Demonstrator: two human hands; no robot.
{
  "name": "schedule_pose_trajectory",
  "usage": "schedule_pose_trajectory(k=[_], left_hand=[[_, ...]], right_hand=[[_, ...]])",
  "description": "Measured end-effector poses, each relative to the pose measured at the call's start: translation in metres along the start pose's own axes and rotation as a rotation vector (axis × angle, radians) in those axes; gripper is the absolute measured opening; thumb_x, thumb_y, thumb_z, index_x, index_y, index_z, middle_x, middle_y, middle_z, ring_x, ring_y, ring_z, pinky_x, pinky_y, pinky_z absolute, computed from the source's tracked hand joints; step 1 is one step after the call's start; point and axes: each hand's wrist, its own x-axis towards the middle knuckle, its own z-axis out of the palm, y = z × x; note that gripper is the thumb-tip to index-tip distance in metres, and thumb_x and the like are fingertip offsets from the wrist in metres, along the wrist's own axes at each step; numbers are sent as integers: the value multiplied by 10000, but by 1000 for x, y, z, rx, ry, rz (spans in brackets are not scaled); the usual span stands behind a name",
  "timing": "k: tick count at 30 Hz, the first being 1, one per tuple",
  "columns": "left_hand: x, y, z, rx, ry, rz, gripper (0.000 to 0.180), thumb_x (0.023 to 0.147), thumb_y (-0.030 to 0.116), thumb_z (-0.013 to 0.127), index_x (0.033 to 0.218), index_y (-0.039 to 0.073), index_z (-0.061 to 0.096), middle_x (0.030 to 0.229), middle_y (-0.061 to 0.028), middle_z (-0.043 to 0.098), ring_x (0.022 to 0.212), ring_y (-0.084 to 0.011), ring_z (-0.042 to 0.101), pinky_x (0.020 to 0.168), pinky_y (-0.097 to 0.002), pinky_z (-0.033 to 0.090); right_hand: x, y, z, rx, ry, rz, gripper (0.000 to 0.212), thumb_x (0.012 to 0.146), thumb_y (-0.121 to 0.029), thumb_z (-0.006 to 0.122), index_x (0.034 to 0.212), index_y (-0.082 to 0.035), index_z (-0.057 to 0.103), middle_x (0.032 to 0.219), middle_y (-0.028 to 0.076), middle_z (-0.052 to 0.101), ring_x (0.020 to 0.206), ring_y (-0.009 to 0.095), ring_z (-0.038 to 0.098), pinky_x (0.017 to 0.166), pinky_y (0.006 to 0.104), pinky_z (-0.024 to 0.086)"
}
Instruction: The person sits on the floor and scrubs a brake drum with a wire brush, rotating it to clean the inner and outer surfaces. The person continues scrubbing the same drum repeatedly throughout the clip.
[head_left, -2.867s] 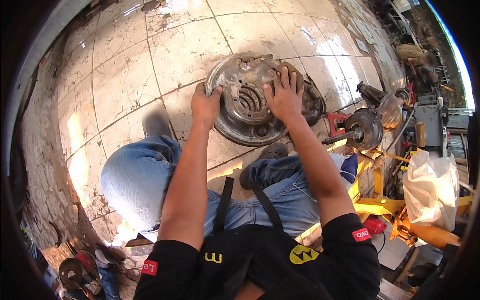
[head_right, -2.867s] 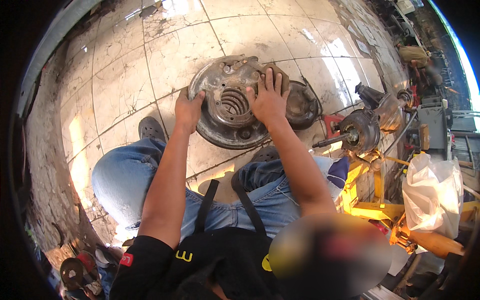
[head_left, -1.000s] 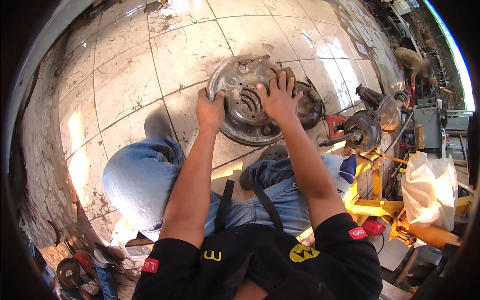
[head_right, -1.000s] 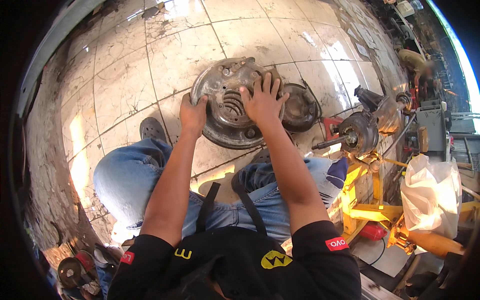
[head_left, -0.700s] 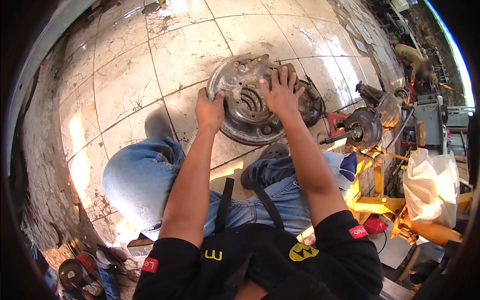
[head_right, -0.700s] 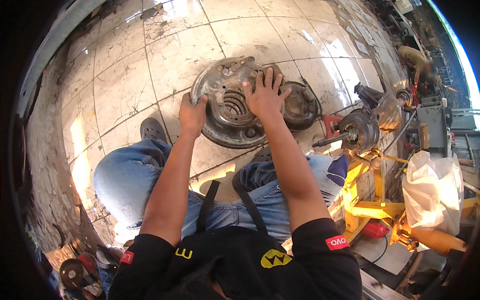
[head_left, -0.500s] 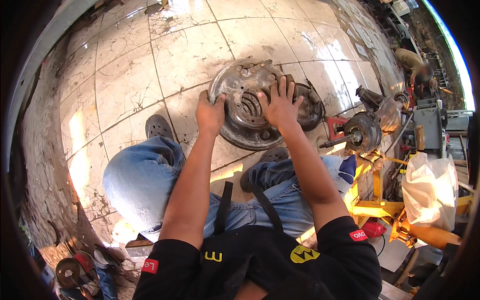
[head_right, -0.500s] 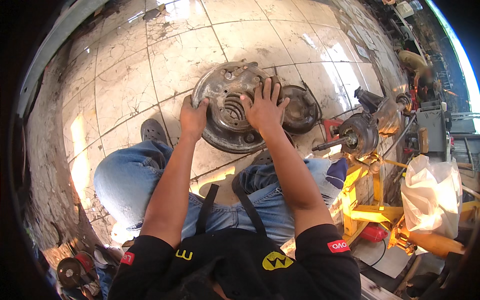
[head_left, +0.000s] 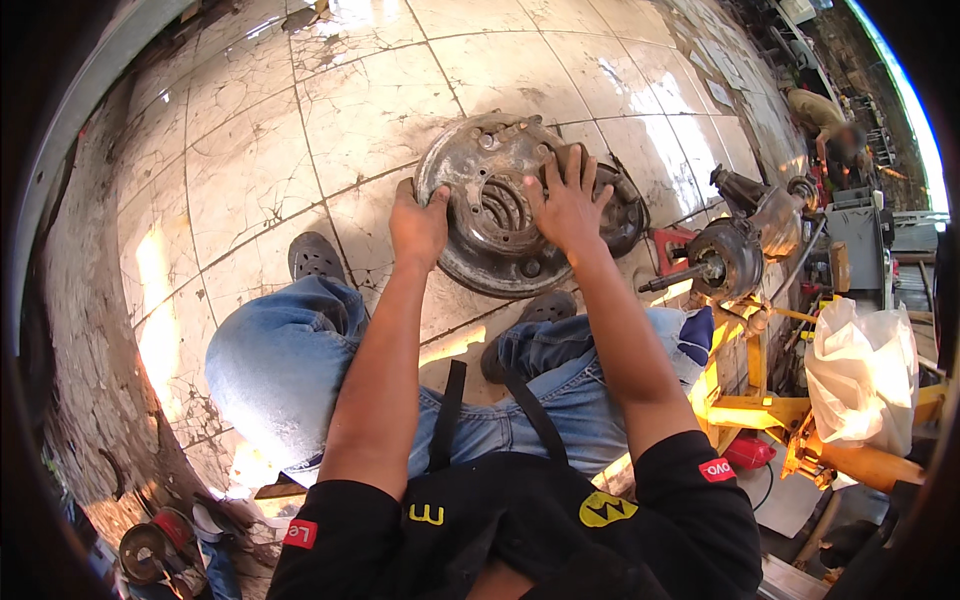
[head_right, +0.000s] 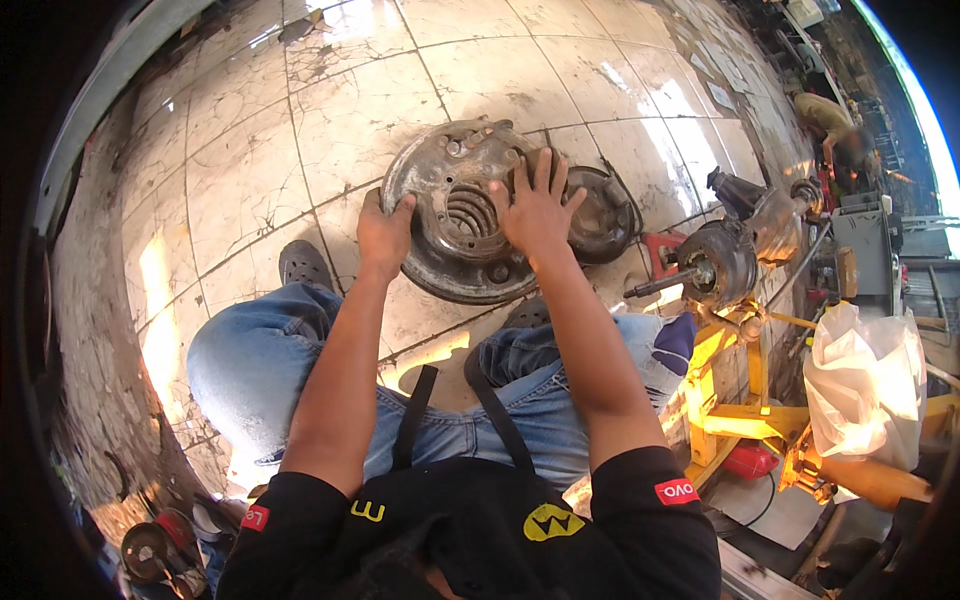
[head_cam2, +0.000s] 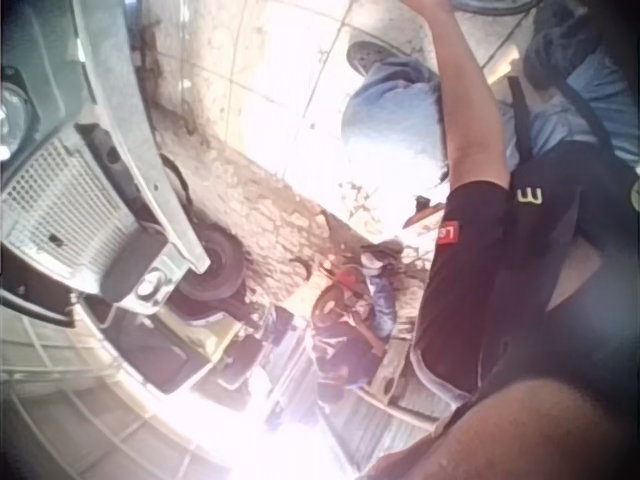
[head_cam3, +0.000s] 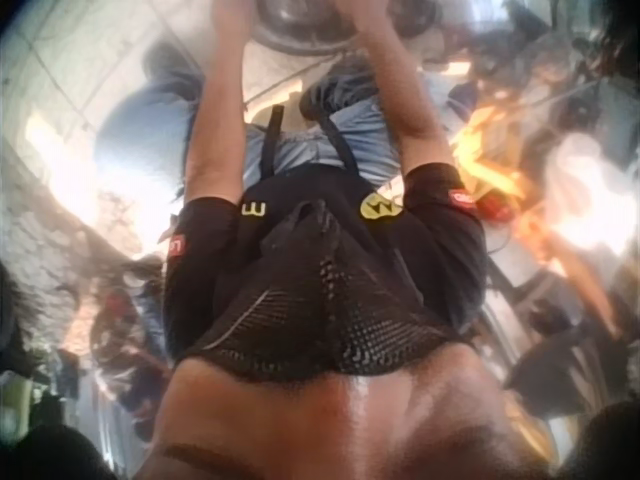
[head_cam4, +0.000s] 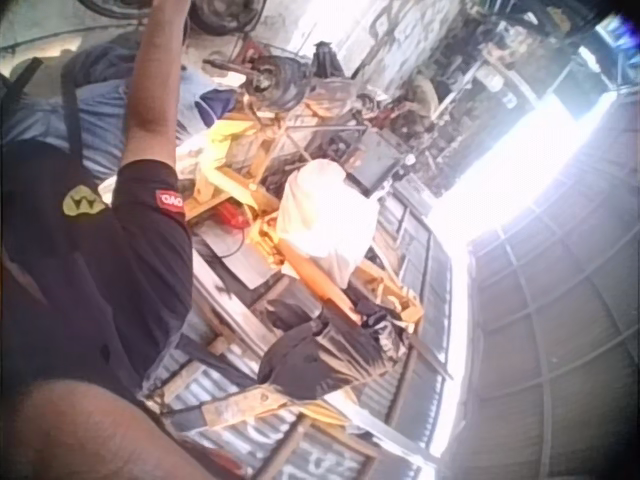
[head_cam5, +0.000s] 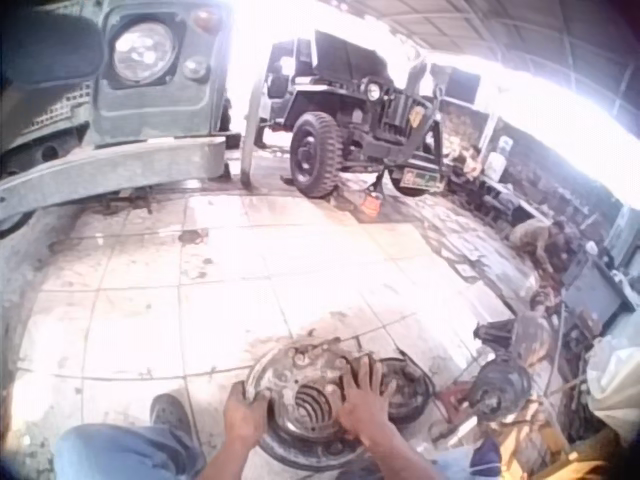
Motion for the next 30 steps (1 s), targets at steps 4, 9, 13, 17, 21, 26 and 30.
schedule_pose_trajectory(k=[4, 9, 13, 17, 21, 26, 30], left_hand=[[1, 0, 2, -15, 12, -19, 351, 905, 200, 664, 1141, -45, 578, 1021, -179, 678, 891, -249, 637, 805, -359, 486], [2, -9, 2, -7, 41, 39, 346, 906, 198, 661, 1138, -45, 577, 1020, -178, 676, 894, -250, 633, 811, -359, 483], [1, -3, 1, -21, 2, 24, 354, 904, 195, 664, 1144, -49, 571, 1039, -182, 670, 908, -251, 630, 816, -359, 481], [-1, -2, 3, -55, 22, -11, 366, 902, 195, 669, 1151, -52, 564, 1049, -181, 667, 914, -252, 627, 818, -359, 480], [-2, -5, 1, -33, 42, 13, 356, 899, 196, 672, 1145, -37, 566, 1024, -191, 673, 903, -278, 638, 811, -369, 484], [-3, -3, 8, -50, 40, 4, 323, 893, 178, 671, 1124, -23, 568, 992, -212, 684, 896, -334, 659, 805, -387, 491], [-3, -9, 9, -27, 110, 4, 366, 900, 214, 672, 1148, -32, 562, 1026, -194, 672, 885, -288, 638, 796, -385, 488]], right_hand=[[13, 0, -3, 31, 14, 3, 674, 972, -602, 285, 1488, -174, 356, 1603, 156, 87, 1466, 414, 38, 1093, 708, 64], [-3, -4, -5, 52, -44, 3, 662, 977, -586, 294, 1488, -169, 355, 1605, 152, 84, 1468, 408, 30, 1104, 695, 57], [8, 1, -1, -5, 15, -20, 680, 976, -588, 294, 1487, -142, 353, 1604, 154, 83, 1468, 408, 29, 1108, 687, 60], [8, -4, -2, 45, -21, 2, 697, 977, -588, 285, 1481, -113, 357, 1603, 154, 92, 1467, 407, 33, 1105, 690, 67], [-2, -4, -1, 30, -16, -44, 697, 980, -585, 276, 1476, -103, 364, 1602, 151, 97, 1467, 406, 38, 1101, 695, 73], [16, -3, 4, -30, 33, -13, 697, 976, -593, 276, 1473, -113, 373, 1600, 153, 110, 1465, 411, 47, 1093, 707, 69], [2, -13, 4, 19, 2, -45, 698, 977, -593, 268, 1477, -117, 366, 1603, 145, 106, 1466, 409, 45, 1094, 707, 65]])
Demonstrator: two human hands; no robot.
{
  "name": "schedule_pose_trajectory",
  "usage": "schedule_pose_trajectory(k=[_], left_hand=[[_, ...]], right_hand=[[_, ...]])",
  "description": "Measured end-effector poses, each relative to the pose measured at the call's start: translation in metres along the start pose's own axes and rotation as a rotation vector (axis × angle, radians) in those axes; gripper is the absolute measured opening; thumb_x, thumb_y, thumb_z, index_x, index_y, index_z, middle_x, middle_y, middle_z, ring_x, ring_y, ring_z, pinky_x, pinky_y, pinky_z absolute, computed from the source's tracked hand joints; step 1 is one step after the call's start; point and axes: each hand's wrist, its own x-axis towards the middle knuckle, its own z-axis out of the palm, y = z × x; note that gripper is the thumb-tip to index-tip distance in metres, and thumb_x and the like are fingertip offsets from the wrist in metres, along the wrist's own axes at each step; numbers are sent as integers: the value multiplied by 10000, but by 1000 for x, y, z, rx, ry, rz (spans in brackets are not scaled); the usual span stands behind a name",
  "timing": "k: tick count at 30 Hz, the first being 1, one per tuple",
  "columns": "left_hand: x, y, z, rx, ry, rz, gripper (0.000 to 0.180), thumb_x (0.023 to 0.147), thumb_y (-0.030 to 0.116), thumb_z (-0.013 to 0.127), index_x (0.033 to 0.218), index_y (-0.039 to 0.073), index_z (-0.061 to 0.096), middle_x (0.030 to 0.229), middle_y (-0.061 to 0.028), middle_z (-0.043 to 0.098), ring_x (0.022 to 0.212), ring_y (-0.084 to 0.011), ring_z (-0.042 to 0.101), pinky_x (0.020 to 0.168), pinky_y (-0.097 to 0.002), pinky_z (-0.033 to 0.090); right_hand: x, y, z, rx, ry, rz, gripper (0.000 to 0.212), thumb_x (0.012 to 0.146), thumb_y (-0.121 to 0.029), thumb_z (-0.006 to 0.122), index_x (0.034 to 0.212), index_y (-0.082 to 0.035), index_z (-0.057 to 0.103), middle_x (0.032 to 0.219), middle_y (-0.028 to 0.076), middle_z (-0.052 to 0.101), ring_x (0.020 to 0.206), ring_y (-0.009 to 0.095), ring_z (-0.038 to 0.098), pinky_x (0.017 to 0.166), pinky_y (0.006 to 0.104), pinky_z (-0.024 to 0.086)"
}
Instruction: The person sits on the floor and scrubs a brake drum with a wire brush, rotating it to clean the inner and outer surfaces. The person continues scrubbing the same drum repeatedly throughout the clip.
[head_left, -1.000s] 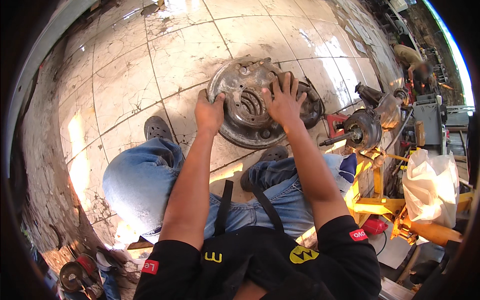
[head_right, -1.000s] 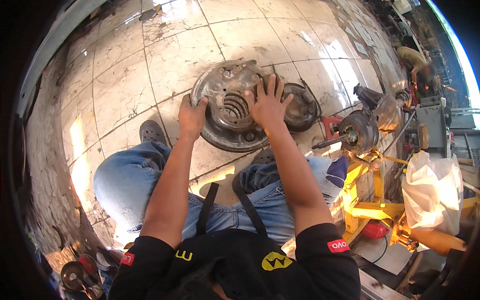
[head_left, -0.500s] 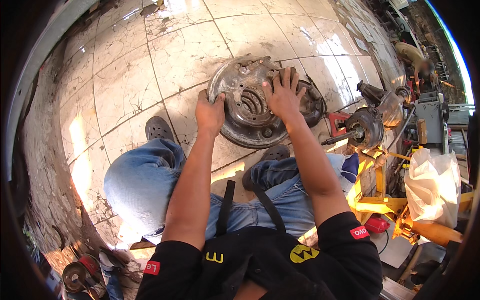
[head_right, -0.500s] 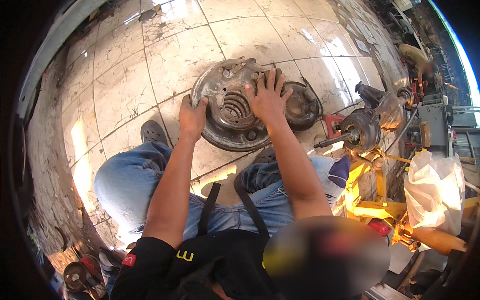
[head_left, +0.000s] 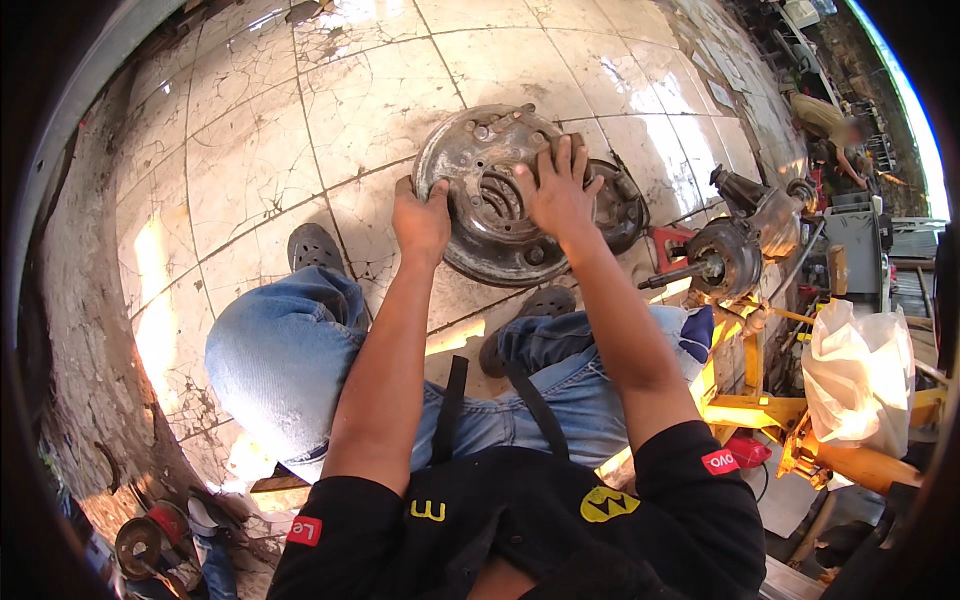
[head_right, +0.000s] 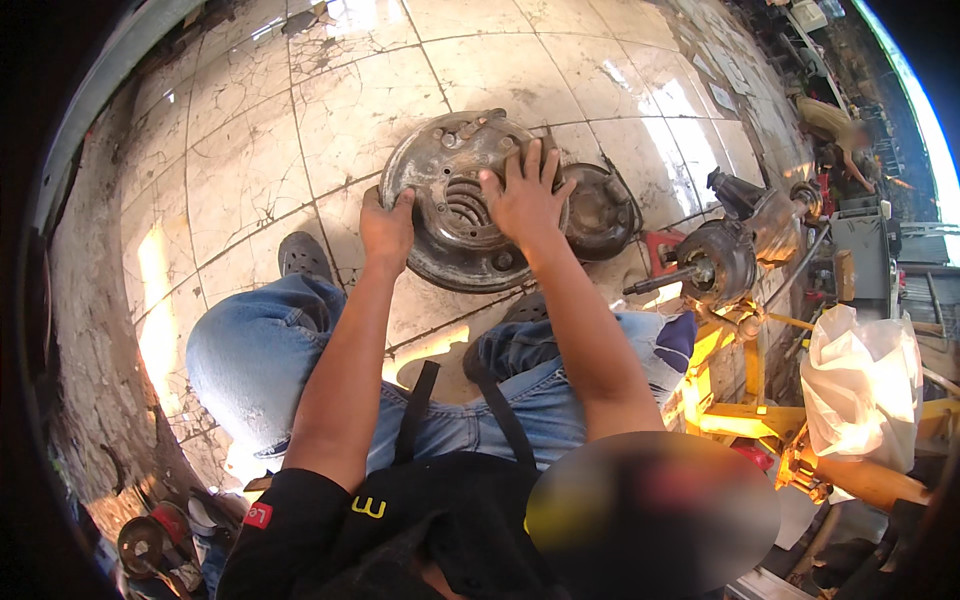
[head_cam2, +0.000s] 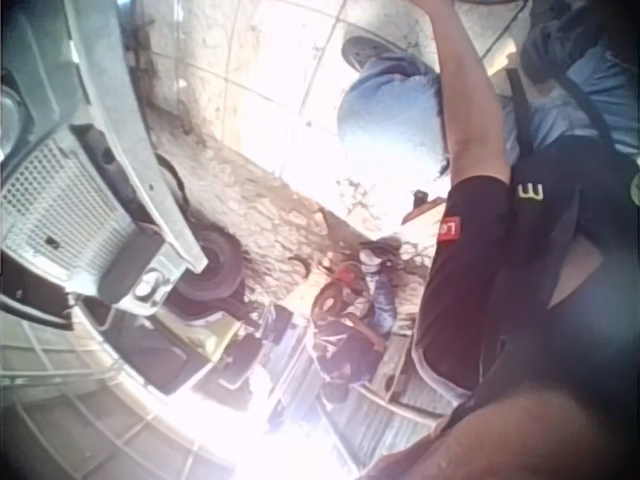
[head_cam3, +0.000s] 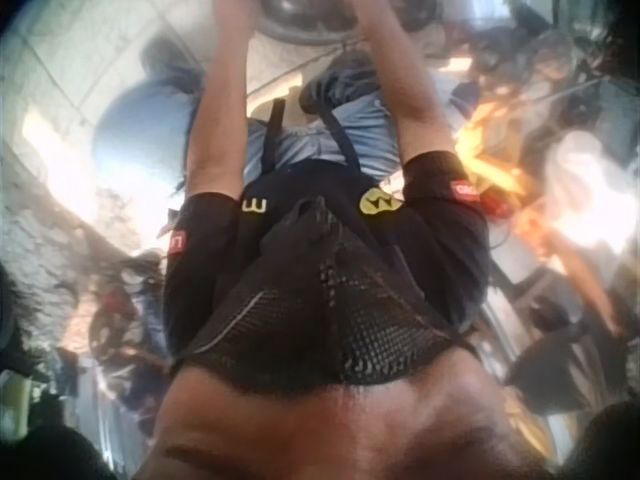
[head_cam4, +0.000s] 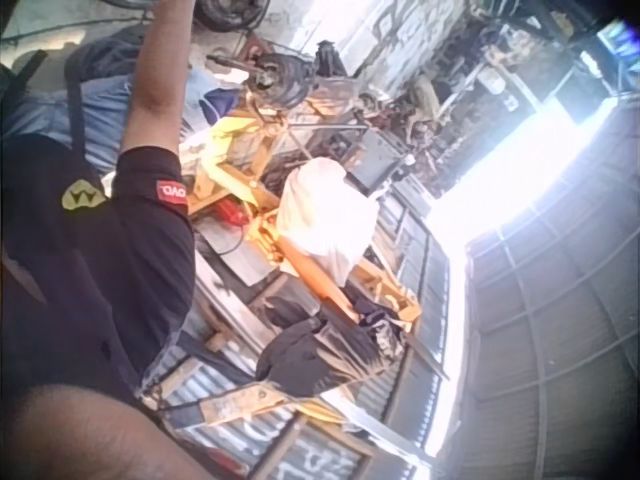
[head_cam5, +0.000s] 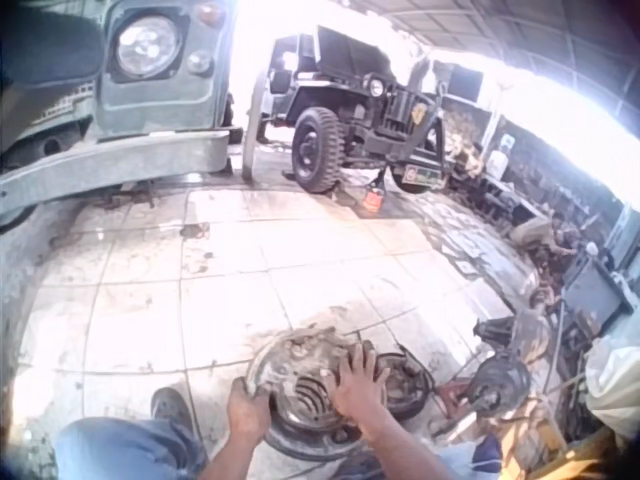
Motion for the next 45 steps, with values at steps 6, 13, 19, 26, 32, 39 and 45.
schedule_pose_trajectory(k=[6, 13, 19, 26, 32, 39, 45], left_hand=[[6, -8, 6, -38, -13, 21, 322, 884, 193, 682, 1071, -36, 556, 963, -235, 672, 893, -376, 649, 805, -406, 489], [1, 5, 8, -38, 16, -15, 332, 884, 190, 677, 1090, -41, 558, 980, -245, 671, 928, -384, 652, 824, -410, 488], [6, -1, 5, -40, 20, -11, 340, 878, 203, 682, 1094, -34, 570, 981, -245, 675, 930, -385, 655, 826, -409, 489], [6, 0, 4, -15, 8, 9, 339, 876, 211, 685, 1094, -25, 576, 978, -237, 678, 918, -377, 656, 818, -406, 491], [9, 4, 4, -23, -22, 9, 327, 887, 206, 677, 1099, -22, 579, 992, -227, 680, 915, -357, 658, 821, -395, 490], [7, 4, 0, -25, -29, 13, 361, 890, 199, 680, 1148, -39, 593, 1006, -184, 690, 891, -255, 650, 808, -349, 492], [12, 1, -7, -25, -42, 71, 338, 870, 218, 704, 1098, -18, 621, 970, -200, 700, 877, -308, 672, 801, -366, 497]], right_hand=[[1, -8, -9, -5, -23, 38, 712, 977, -591, 274, 1493, -104, 326, 1604, 139, 107, 1469, 401, 31, 1101, 698, 60], [7, -10, 1, 2, 0, 88, 651, 996, -500, 301, 1491, -77, 305, 1585, 130, 193, 1469, 384, 72, 1113, 684, 61], [4, 0, -16, 28, 23, 9, 475, 1006, -300, 363, 1425, -84, 416, 1510, 104, 374, 1434, 344, 247, 1124, 651, 121], [27, 31, -28, 109, 498, -161, 432, 1010, -298, 380, 1391, -118, 477, 1480, 92, 419, 1413, 320, 293, 1145, 553, 191], [32, 39, 8, -14, 75, -80, 543, 1008, -466, 327, 1480, -202, 365, 1594, 77, 193, 1472, 350, 109, 1143, 625, 97], [22, 36, -5, 15, -44, -41, 642, 975, -592, 310, 1495, -217, 340, 1607, 81, 140, 1478, 350, 60, 1136, 642, 80], [6, 33, -17, -15, -70, -51, 652, 970, -606, 307, 1482, -208, 373, 1608, 116, 110, 1474, 375, 50, 1125, 659, 76]])
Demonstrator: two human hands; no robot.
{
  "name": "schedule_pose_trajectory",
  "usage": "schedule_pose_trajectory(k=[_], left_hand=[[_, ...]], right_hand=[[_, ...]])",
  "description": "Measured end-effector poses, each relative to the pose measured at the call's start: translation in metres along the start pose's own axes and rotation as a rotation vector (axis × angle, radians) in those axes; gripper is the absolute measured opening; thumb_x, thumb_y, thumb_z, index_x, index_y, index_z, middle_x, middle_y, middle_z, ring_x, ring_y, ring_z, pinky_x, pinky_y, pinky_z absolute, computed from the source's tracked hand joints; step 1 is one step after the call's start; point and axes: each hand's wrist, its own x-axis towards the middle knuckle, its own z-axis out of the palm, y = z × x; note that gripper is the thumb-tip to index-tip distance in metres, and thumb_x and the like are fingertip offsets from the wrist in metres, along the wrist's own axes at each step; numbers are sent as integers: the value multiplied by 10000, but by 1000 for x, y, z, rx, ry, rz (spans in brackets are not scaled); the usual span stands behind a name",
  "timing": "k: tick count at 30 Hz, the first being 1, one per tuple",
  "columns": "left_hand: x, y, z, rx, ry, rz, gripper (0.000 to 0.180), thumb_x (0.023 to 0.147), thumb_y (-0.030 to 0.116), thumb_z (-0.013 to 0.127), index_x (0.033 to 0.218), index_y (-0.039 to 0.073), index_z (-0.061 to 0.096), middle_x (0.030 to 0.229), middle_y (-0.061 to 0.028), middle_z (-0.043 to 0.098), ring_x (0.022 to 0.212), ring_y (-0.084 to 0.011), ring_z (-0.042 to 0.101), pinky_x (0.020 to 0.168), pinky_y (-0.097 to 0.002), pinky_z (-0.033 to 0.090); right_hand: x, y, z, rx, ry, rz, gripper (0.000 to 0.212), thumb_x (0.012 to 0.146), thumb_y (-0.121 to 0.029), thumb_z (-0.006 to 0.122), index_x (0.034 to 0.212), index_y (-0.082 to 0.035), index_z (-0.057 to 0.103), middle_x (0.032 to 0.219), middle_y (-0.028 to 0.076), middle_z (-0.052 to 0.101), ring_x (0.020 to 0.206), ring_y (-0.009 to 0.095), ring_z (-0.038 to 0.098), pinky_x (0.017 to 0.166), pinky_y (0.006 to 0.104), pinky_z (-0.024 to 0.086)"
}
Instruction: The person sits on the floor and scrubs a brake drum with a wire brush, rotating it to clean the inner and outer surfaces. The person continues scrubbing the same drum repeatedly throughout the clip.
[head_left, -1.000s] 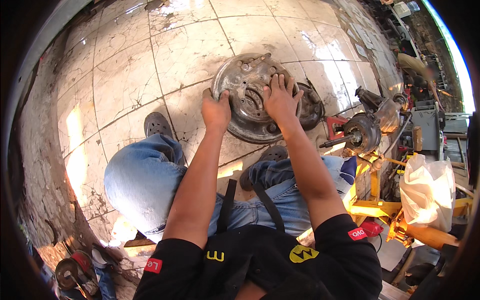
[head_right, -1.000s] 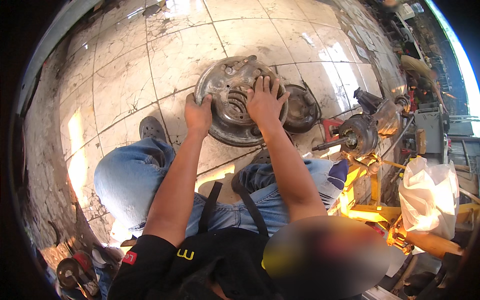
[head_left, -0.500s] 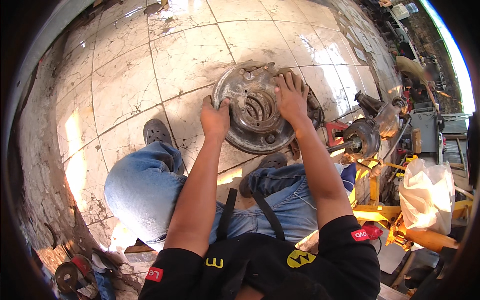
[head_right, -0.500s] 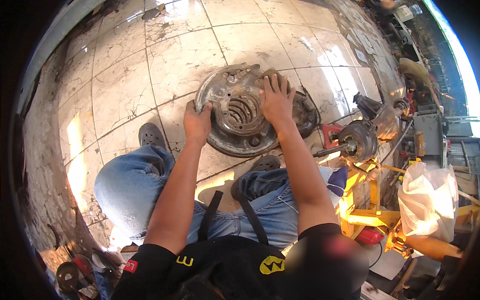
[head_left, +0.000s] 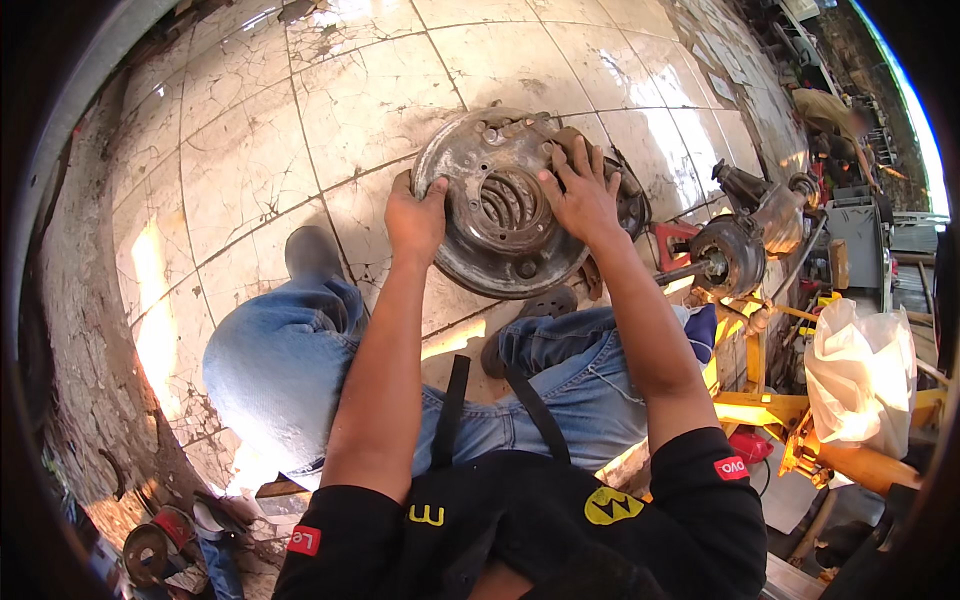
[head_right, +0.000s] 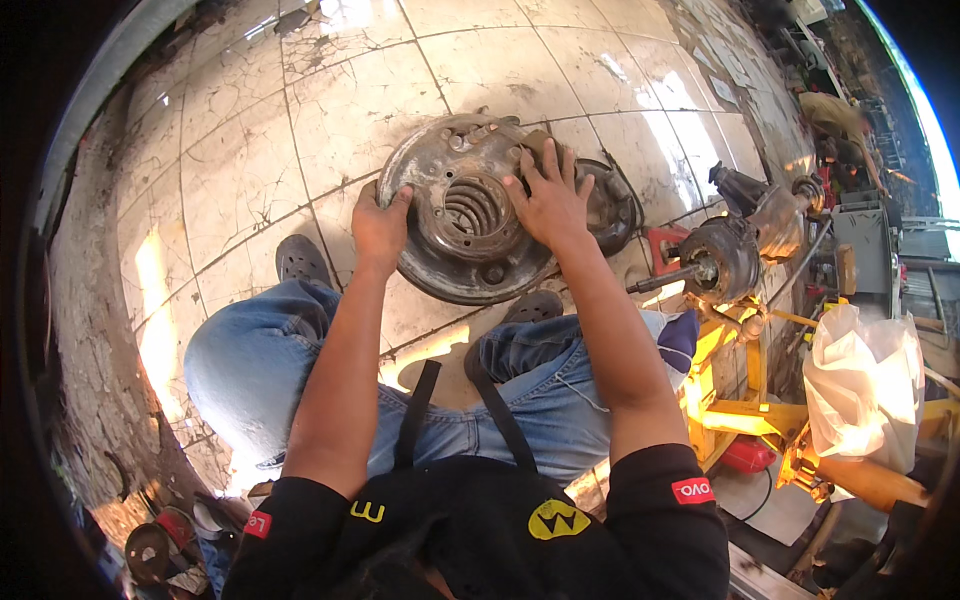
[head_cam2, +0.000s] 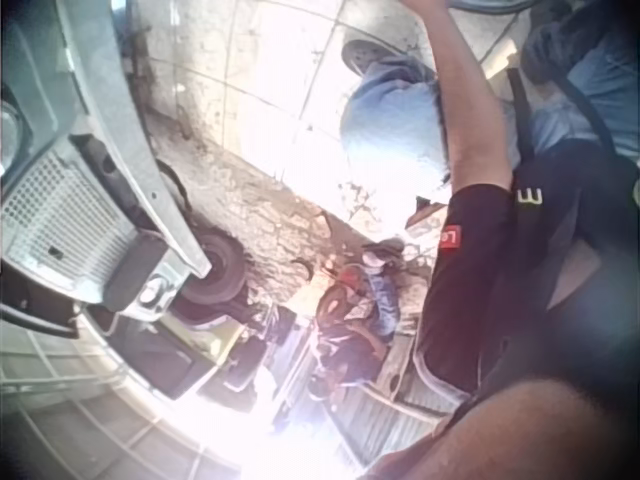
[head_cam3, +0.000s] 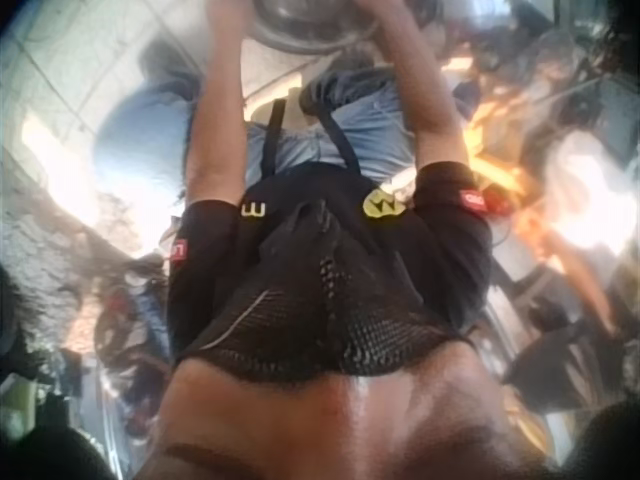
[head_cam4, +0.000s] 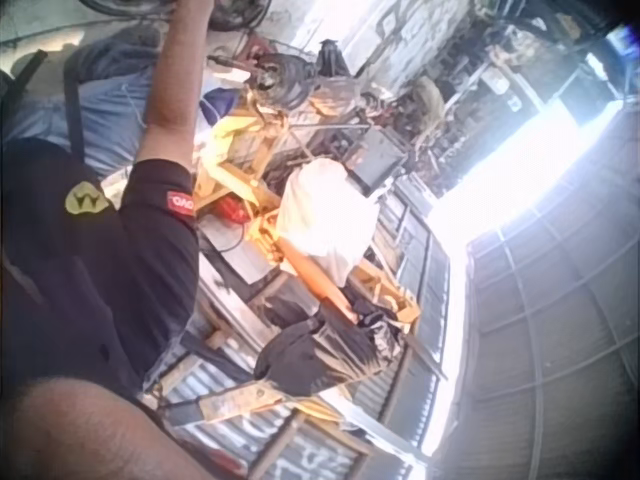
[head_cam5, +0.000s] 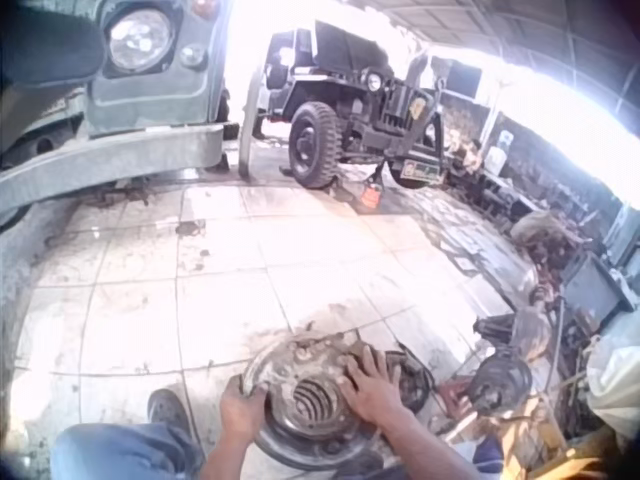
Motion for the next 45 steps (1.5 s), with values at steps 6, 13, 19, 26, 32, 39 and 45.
schedule_pose_trajectory(k=[6, 13, 19, 26, 32, 39, 45], left_hand=[[3, 0, 0, -7, -30, -94, 352, 865, 229, 712, 1101, -17, 623, 972, -194, 702, 868, -298, 671, 801, -366, 498], [-3, 2, 0, 26, -13, -43, 352, 873, 220, 704, 1107, -27, 614, 998, -198, 697, 891, -302, 668, 809, -363, 496], [-3, 4, 0, 12, -18, -88, 369, 887, 211, 690, 1150, -27, 588, 1022, -186, 689, 901, -276, 655, 810, -357, 493], [0, 1, -1, -13, -83, -88, 401, 897, 200, 682, 1206, -29, 568, 1048, -166, 679, 907, -240, 638, 805, -344, 493], [-4, 8, -3, 56, -46, -45, 386, 895, 201, 678, 1187, -32, 581, 1058, -181, 677, 935, -263, 646, 832, -356, 486], [0, -12, 4, 45, 7, 28, 349, 882, 192, 665, 1148, -20, 587, 1025, -223, 679, 947, -346, 658, 839, -393, 489], [-3, 6, 7, 65, -12, -18, 347, 888, 182, 665, 1162, -13, 577, 1014, -214, 681, 930, -346, 657, 827, -390, 487]], right_hand=[[12, -10, 10, 93, 59, 43, 685, 957, -632, 308, 1472, -188, 395, 1608, 144, 70, 1472, 392, 39, 1110, 682, 70], [-8, -4, 12, 169, 47, 76, 683, 955, -622, 329, 1478, -185, 383, 1605, 160, 60, 1471, 397, 40, 1100, 697, 67], [-12, -21, 17, 106, 49, 47, 684, 962, -616, 314, 1489, -182, 360, 1607, 151, 65, 1471, 398, 37, 1098, 699, 69], [12, -22, 24, 38, 74, 96, 740, 969, -605, 297, 1507, -97, 286, 1611, 134, 59, 1475, 377, 29, 1114, 675, 65], [-7, -21, 22, 44, 56, 103, 725, 968, -598, 312, 1507, -115, 289, 1608, 140, 78, 1475, 373, 47, 1110, 682, 59], [5, -24, 6, 22, 21, 113, 725, 971, -603, 288, 1519, -129, 265, 1613, 130, 45, 1480, 361, 5, 1120, 672, 38], [8, -20, 9, 35, 33, 118, 722, 973, -603, 284, 1513, -124, 288, 1614, 127, 29, 1480, 355, -7, 1123, 669, 38]])
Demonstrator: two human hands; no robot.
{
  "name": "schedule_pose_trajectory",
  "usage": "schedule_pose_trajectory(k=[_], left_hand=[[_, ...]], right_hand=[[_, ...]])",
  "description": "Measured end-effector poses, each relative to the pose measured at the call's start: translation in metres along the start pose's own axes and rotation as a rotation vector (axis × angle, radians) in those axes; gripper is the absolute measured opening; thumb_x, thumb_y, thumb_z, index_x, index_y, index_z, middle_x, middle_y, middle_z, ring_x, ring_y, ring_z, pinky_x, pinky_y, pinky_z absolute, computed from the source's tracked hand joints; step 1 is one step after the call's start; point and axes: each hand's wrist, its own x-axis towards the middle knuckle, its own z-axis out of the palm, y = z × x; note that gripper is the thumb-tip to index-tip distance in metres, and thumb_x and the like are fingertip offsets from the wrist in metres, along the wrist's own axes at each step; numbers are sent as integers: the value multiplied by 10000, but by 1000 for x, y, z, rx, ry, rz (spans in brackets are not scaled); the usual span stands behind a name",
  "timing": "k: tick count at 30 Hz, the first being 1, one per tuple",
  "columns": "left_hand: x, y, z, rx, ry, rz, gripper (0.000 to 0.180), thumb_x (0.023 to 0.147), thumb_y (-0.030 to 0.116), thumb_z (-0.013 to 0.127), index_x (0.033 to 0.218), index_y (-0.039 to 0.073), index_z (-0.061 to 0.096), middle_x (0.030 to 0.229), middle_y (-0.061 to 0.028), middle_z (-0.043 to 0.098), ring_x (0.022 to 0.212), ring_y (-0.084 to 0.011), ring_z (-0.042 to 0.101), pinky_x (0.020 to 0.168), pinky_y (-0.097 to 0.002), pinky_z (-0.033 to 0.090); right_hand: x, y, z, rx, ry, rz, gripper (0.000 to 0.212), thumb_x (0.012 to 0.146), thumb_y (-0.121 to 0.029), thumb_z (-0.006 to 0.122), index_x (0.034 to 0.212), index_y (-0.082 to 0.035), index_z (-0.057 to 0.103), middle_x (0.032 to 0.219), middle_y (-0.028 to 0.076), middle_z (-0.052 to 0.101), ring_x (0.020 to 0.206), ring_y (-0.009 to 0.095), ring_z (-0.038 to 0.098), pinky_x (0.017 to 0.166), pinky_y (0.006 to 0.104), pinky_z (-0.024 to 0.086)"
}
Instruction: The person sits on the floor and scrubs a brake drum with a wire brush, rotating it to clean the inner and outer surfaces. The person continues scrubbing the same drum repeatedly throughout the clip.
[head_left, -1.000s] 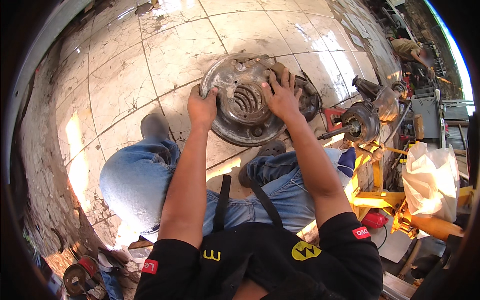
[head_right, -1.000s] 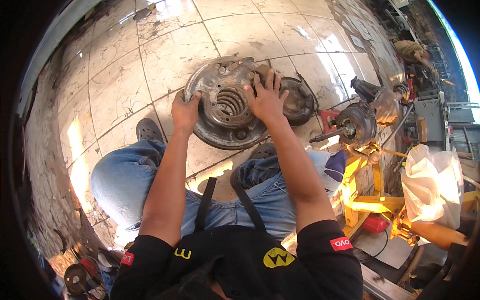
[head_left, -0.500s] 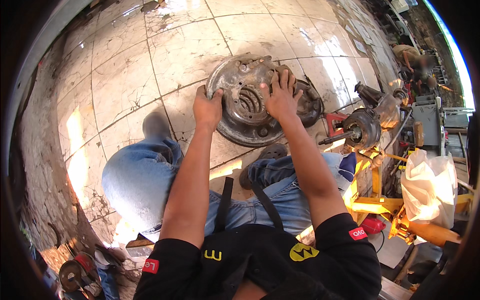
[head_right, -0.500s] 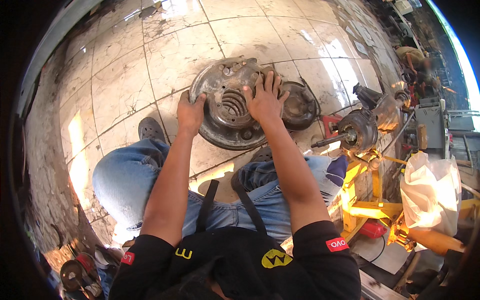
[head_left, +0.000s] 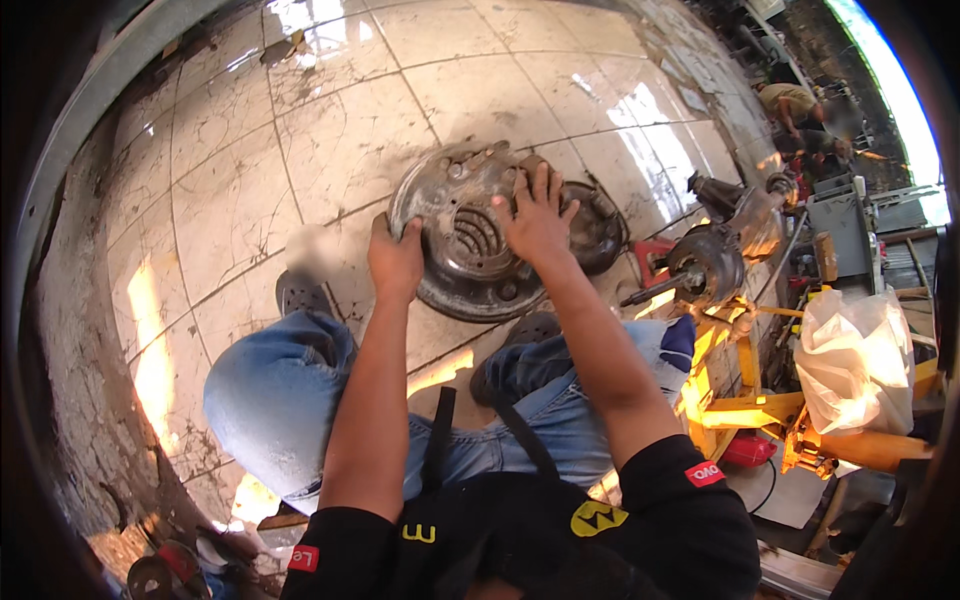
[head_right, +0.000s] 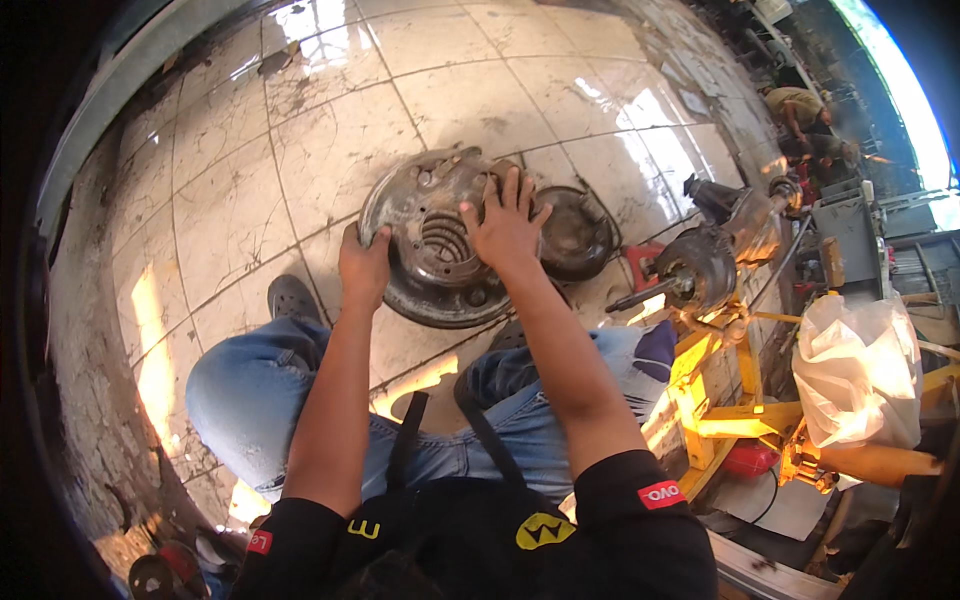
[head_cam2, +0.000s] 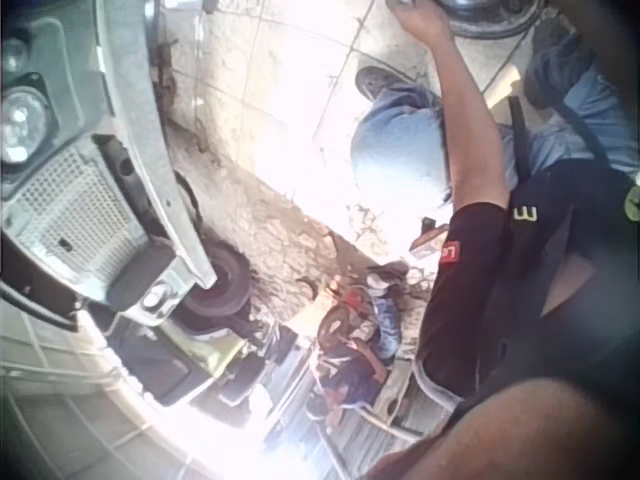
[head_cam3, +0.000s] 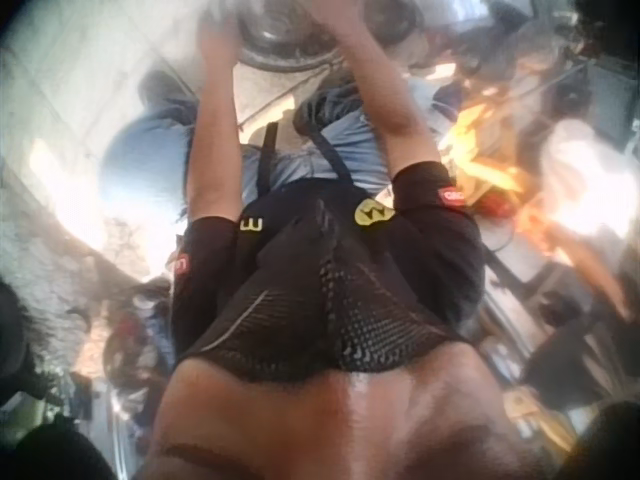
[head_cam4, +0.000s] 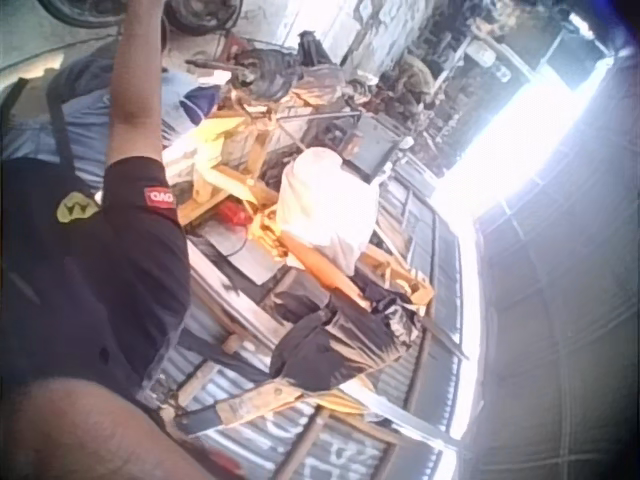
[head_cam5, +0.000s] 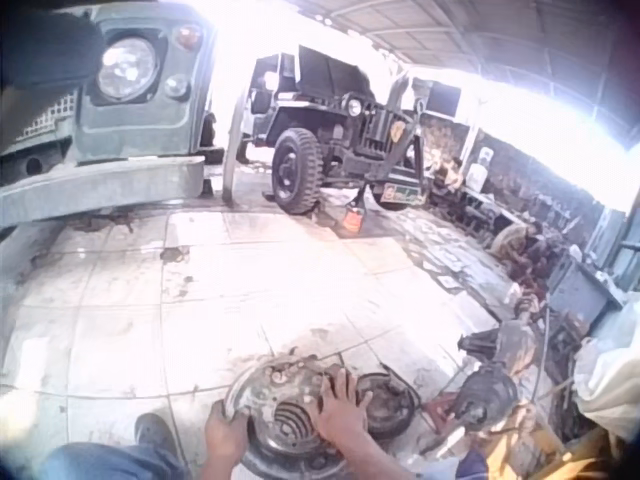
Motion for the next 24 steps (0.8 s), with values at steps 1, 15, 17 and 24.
schedule_pose_trajectory(k=[1, 15, 17, 24], left_hand=[[0, -2, 0, -16, 4, 19, 346, 892, 182, 664, 1163, -14, 576, 1013, -211, 682, 928, -345, 656, 826, -387, 486], [-4, -7, -3, -24, 33, 26, 338, 902, 191, 670, 1149, -17, 574, 999, -206, 684, 896, -321, 653, 810, -377, 486], [-4, -1, -3, -24, -11, 2, 334, 901, 193, 670, 1144, -16, 575, 992, -211, 683, 894, -328, 653, 810, -381, 487], [-1, -3, 2, -36, -15, -50, 364, 903, 184, 664, 1192, -17, 572, 1063, -180, 676, 938, -271, 643, 836, -361, 479]], right_hand=[[-6, -4, -2, 3, -51, 22, 722, 974, -600, 290, 1511, -117, 291, 1613, 124, 39, 1480, 357, -3, 1124, 667, 38], [-15, -11, 7, 8, 20, -31, 752, 973, -594, 297, 1492, -51, 304, 1610, 128, 70, 1475, 372, 28, 1109, 686, 38], [-15, -9, 6, -13, 21, -25, 751, 971, -600, 297, 1491, -59, 309, 1609, 127, 77, 1474, 377, 30, 1109, 686, 37], [-7, -10, 9, 41, 57, -5, 756, 966, -607, 304, 1489, -61, 314, 1605, 128, 108, 1473, 382, 35, 1111, 685, 37]])
